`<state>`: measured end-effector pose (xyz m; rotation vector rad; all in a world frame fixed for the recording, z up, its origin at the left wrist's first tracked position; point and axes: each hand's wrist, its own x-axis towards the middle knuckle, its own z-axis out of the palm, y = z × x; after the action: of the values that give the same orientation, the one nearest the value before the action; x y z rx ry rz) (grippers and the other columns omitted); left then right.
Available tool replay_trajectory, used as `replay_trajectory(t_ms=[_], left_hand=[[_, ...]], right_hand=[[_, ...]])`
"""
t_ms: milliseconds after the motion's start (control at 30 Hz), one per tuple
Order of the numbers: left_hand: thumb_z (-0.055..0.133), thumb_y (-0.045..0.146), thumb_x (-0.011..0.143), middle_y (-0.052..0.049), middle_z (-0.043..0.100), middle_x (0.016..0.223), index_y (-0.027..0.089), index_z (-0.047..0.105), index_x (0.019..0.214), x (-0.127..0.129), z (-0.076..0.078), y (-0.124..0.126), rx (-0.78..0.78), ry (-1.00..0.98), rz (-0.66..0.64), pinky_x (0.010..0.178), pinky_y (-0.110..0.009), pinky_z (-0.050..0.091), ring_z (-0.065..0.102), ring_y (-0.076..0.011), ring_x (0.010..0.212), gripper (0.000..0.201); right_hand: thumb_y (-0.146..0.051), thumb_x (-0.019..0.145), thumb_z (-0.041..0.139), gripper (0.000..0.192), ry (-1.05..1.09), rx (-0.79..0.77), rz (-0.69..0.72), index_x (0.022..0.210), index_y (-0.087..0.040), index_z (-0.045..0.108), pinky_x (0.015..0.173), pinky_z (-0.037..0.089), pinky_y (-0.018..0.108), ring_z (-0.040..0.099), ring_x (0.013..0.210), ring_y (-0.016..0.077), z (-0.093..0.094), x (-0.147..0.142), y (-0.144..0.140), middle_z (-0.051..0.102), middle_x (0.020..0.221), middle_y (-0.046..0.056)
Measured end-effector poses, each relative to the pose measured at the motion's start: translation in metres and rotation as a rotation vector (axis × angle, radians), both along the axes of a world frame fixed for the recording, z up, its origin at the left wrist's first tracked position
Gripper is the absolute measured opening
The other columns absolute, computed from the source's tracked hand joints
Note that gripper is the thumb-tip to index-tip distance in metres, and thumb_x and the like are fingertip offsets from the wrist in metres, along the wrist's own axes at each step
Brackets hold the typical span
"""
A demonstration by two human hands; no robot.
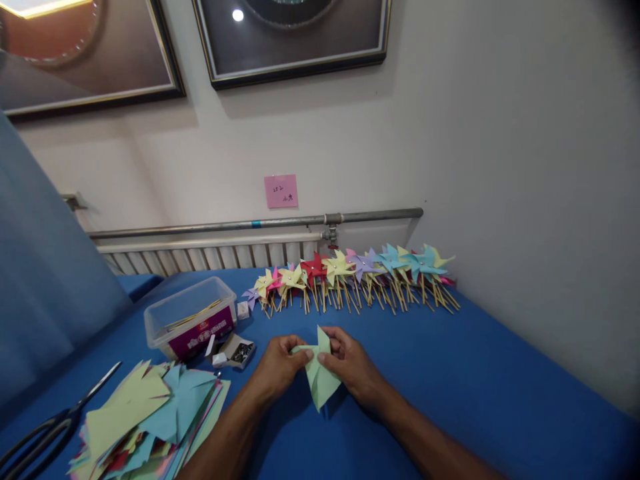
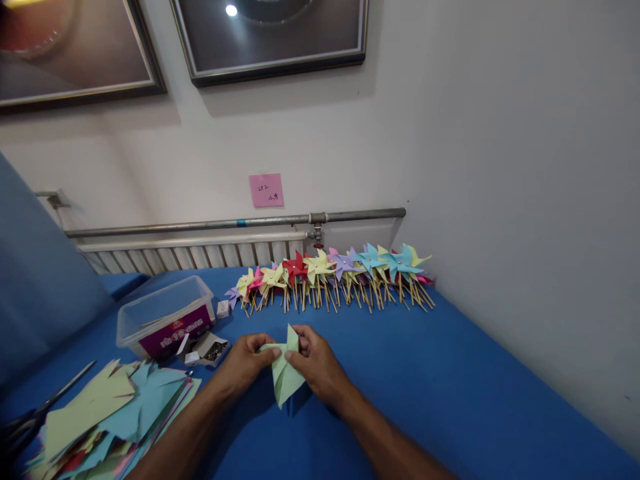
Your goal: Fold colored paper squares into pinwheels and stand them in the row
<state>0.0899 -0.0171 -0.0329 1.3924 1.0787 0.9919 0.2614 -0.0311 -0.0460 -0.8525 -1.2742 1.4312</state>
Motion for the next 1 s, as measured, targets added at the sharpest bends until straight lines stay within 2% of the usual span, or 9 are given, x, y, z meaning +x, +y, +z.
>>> replay_trajectory(t_ms=[200,367,500,600,700,833,1000], left_hand=[[0.074,0.038,0.066,0.003,0.053,0.052,0.015,0.059,0.062,0.006,-0.009,0.002,0.001,0.015,0.097,0.052,-0.023,0.029,0.040,-0.0094,0.051,0.027],[0.075,0.034,0.065,0.002,0.056,0.056,0.014,0.065,0.067,0.001,-0.001,0.000,0.011,0.061,-0.004,0.054,-0.023,0.030,0.042,-0.0099,0.053,0.022],[0.073,0.031,0.067,0.002,0.057,0.059,0.015,0.066,0.067,-0.001,0.005,-0.003,0.021,0.120,-0.066,0.056,-0.023,0.031,0.043,-0.0108,0.056,0.017],[0.071,0.031,0.069,0.005,0.049,0.055,0.017,0.061,0.063,0.000,0.005,-0.003,0.021,0.164,-0.055,0.053,-0.024,0.026,0.037,-0.0097,0.054,0.019],[0.067,0.034,0.072,0.006,0.043,0.054,0.017,0.057,0.061,0.000,0.001,-0.002,0.037,0.189,-0.051,0.053,-0.025,0.023,0.034,-0.0094,0.053,0.023],[0.065,0.039,0.075,0.006,0.041,0.052,0.018,0.056,0.061,0.001,-0.002,-0.002,0.053,0.222,-0.029,0.052,-0.025,0.022,0.032,-0.0098,0.051,0.027],[0.063,0.038,0.076,0.006,0.042,0.051,0.018,0.056,0.060,0.004,-0.002,-0.003,0.078,0.268,0.016,0.051,-0.025,0.022,0.033,-0.0102,0.051,0.027]], right_hand=[[-0.031,0.075,0.071,0.043,-0.013,0.012,0.015,0.114,-0.020,0.055,0.072,0.050,0.031,0.069,0.080,0.0199,0.000,0.000,-0.001,0.072,0.092,0.004],[-0.029,0.077,0.072,0.042,-0.094,0.059,0.028,0.115,-0.021,0.057,0.074,0.050,0.032,0.067,0.086,0.0211,0.000,0.002,-0.002,0.071,0.092,0.004],[-0.033,0.077,0.076,0.045,-0.200,0.072,0.034,0.117,-0.021,0.059,0.069,0.049,0.030,0.065,0.081,0.0204,-0.003,0.003,-0.002,0.069,0.087,0.002],[-0.034,0.078,0.076,0.047,-0.236,0.075,0.007,0.119,-0.021,0.059,0.066,0.048,0.029,0.063,0.079,0.0197,-0.003,0.003,-0.003,0.066,0.084,0.001],[-0.030,0.079,0.073,0.043,-0.235,0.077,0.038,0.118,-0.021,0.058,0.065,0.046,0.027,0.062,0.077,0.0181,-0.001,0.004,-0.004,0.064,0.081,0.000],[-0.022,0.079,0.068,0.039,-0.212,0.092,0.081,0.116,-0.020,0.057,0.068,0.046,0.027,0.062,0.081,0.0179,0.002,0.004,-0.005,0.064,0.084,0.000],[-0.022,0.078,0.067,0.036,-0.196,0.088,0.078,0.112,-0.020,0.058,0.070,0.046,0.027,0.063,0.082,0.0177,-0.001,0.002,-0.003,0.066,0.091,0.002]])
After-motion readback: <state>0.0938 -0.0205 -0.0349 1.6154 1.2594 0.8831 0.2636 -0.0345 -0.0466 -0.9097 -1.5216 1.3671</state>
